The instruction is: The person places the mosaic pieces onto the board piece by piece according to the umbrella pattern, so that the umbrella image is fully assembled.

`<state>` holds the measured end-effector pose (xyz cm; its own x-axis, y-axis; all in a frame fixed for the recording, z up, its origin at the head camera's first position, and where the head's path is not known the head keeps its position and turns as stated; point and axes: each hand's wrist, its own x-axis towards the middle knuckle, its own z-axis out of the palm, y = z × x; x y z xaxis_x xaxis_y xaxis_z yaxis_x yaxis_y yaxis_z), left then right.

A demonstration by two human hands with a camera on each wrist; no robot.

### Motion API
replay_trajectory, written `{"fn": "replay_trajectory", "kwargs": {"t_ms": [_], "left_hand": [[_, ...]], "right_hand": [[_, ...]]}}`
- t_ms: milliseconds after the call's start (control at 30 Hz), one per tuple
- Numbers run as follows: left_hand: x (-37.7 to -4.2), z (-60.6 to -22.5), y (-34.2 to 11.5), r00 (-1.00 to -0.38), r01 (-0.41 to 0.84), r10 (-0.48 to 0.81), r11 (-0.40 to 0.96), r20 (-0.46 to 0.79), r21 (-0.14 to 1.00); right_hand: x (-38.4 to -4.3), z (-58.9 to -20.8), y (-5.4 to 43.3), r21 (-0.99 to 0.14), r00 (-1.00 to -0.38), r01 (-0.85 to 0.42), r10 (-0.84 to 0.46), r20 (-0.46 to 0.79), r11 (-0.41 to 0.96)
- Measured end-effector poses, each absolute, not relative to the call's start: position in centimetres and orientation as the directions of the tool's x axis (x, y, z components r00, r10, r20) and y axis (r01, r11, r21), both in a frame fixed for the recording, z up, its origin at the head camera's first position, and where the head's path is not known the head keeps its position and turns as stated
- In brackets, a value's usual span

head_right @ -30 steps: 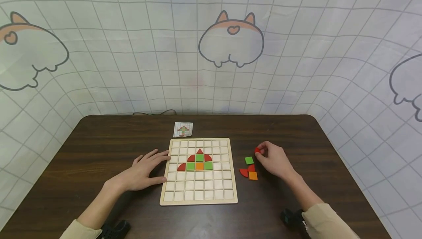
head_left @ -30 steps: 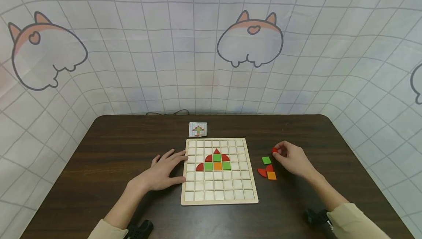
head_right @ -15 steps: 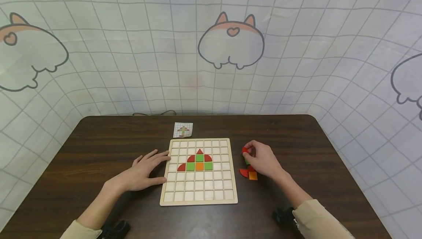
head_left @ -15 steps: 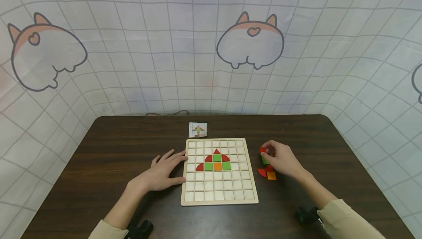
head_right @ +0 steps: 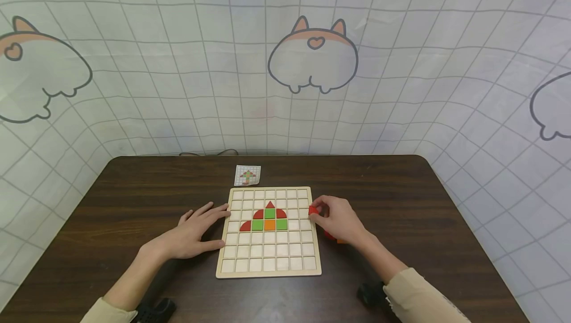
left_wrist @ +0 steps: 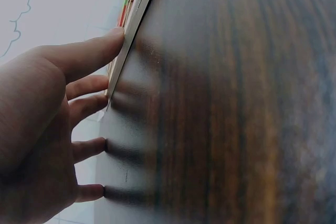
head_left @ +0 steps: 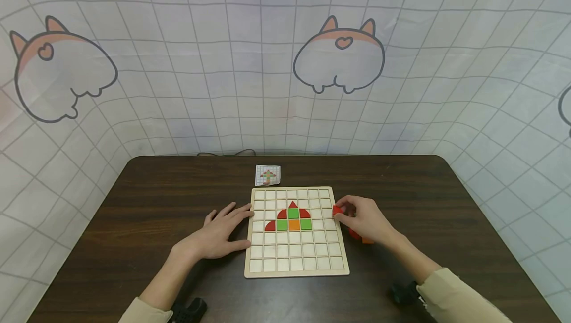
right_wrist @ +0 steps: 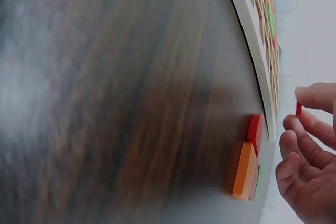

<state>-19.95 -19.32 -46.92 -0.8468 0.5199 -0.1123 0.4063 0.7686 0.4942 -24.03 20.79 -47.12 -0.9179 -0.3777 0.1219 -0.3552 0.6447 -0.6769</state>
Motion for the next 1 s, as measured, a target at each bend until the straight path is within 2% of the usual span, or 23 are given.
{"fn": "replay_trajectory", "kwargs": {"t_ms": [633,1000], "left_hand": [[-20.0,-47.3,-19.6,-0.844,0.413,0.525,0.766,-0.109,0.492],[-19.9,-47.2,-19.5,-0.843,0.415,0.527,0.766,-0.11,0.491]], "right_hand": [[-23.1,-48.1,18.6,-0.642,-0.858,-0.461,-0.494,0.144,0.613],[-22.6,-48.0,17.9,-0.615,-0.849,-0.482,-0.505,0.152,0.624]]}}
